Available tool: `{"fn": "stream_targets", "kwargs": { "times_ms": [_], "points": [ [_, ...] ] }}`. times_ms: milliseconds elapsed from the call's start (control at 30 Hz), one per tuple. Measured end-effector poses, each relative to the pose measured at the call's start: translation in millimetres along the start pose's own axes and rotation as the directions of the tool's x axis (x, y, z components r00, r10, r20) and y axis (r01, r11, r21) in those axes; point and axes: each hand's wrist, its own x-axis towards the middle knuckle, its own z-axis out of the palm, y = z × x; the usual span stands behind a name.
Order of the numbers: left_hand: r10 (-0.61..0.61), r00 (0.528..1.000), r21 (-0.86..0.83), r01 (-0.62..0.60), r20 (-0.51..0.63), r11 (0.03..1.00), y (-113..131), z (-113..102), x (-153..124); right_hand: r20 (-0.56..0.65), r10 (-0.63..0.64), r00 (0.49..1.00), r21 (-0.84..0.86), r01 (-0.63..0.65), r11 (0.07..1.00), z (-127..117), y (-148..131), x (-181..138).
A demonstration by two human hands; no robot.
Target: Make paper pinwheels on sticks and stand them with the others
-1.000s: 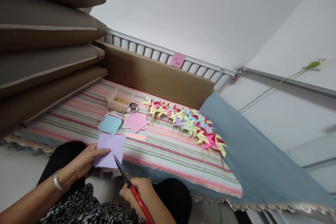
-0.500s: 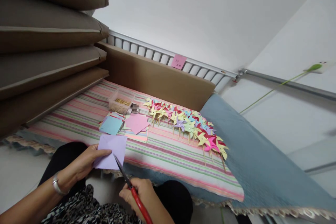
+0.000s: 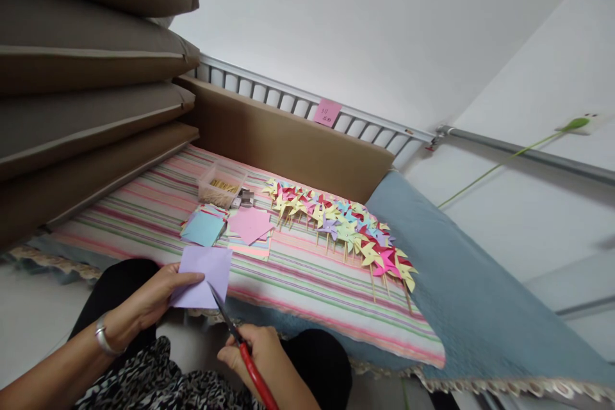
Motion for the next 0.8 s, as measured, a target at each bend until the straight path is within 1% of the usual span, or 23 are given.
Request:
{"fn": "stream_targets", "kwargs": {
  "times_ms": [267, 333, 433, 500, 567, 633, 700, 767, 800],
  "points": [
    [-0.015, 1.000, -0.006, 0.015, 0.008, 1.000, -2.4, 1.1, 2.7, 0.012, -0.027, 1.000, 0.019, 0.027, 0.999, -0.8, 7.8, 2.4],
    [-0.012, 1.000, 0.000, 0.012, 0.002, 1.000, -5.0, -1.1, 4.2, 0.001, -0.041, 0.999, -0.022, 0.041, 0.999, -0.6, 10.9, 4.1],
    [0.010, 0.999, 0.000, -0.010, -0.033, 1.000, -7.7, -8.2, 9.4, 0.015, -0.086, 0.996, -0.145, 0.088, 0.986, -1.2, 20.4, 5.3],
    [0.030, 0.998, -0.020, -0.031, -0.063, 0.999, -7.3, -14.7, 14.4, 0.059, -0.129, 0.990, -0.207, 0.139, 0.969, -4.6, 32.8, 5.4],
    [0.036, 0.996, -0.055, -0.040, -0.076, 0.998, -5.2, -21.0, 19.5, 0.077, -0.164, 0.983, -0.243, 0.178, 0.954, -12.8, 51.5, 7.5],
    [0.029, 0.996, -0.090, -0.037, -0.090, 0.995, -2.9, -25.3, 24.1, 0.013, -0.167, 0.986, -0.310, 0.163, 0.937, -26.9, 74.8, 14.7],
    [0.010, 0.994, -0.122, -0.024, -0.112, 0.992, -2.0, -26.8, 28.3, -0.075, -0.137, 0.988, -0.435, 0.092, 0.896, -45.7, 98.4, 28.4],
    [-0.015, 0.991, -0.160, -0.006, -0.131, 0.987, -3.1, -25.7, 32.7, -0.231, -0.095, 0.968, -0.553, -0.050, 0.831, -66.5, 117.7, 47.4],
    [-0.026, 0.991, -0.183, 0.002, -0.132, 0.983, -4.3, -24.4, 35.0, -0.310, -0.084, 0.947, -0.588, -0.121, 0.800, -76.5, 124.8, 58.0]
  ]
}}
